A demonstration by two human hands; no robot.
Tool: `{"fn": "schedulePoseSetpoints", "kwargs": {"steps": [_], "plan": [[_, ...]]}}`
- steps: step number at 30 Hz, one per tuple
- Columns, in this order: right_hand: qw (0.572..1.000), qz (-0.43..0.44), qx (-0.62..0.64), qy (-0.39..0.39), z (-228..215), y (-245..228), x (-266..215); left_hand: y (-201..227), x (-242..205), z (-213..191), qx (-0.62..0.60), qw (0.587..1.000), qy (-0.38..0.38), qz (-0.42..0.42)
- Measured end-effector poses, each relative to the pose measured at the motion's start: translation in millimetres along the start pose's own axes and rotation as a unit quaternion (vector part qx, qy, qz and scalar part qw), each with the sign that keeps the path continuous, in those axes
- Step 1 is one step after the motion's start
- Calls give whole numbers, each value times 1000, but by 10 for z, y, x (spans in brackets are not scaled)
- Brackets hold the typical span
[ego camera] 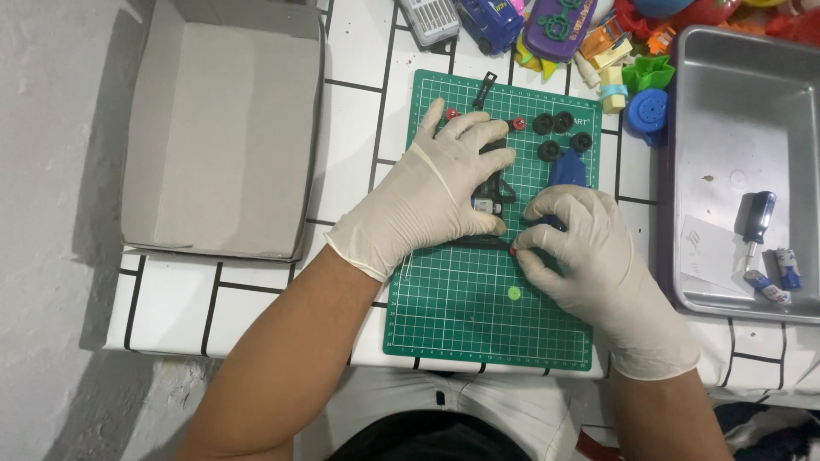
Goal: The person assembles a small black plastic toy vehicle on a green cutting mat. They attach small red wheels to the vehicle's axles and place the completed toy on the mat. The workspace is cluttered with various colorful toys and tools.
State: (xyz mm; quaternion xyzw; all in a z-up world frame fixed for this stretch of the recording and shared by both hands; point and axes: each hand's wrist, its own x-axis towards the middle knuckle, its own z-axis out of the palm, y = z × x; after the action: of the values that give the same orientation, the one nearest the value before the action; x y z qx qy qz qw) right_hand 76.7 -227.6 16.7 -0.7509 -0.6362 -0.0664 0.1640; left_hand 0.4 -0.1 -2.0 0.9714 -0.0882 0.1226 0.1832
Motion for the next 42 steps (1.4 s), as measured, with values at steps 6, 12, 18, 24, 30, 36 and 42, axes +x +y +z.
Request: {"fn": "schedulePoseSetpoints", "kwargs": {"steps": [6, 12, 18, 24, 30, 36, 42], "plan": [[1000, -1, -24, 7, -39, -75, 29, -1, -7, 0, -1, 1000, 10, 4], [1000, 7, -26, -2, -37, -74, 38, 8, -11, -21, -8, 1000, 7, 3], [999, 13, 32, 1, -114, -85, 33, 15, -20, -52, -23, 1000, 17, 9], [996, 41, 66, 33, -202, -18, -3, 52, -14, -110, -22, 1000, -4, 11], [979, 155, 96, 94, -120, 62, -27, 205, 30, -211, -105, 990, -53, -73], [975, 111, 87, 174, 8, 159, -61, 146, 12, -199, -123, 990, 42, -56], [981, 41, 83, 173, -80, 15, 24, -52, -35, -173, -18, 926, 367, -81]]}}
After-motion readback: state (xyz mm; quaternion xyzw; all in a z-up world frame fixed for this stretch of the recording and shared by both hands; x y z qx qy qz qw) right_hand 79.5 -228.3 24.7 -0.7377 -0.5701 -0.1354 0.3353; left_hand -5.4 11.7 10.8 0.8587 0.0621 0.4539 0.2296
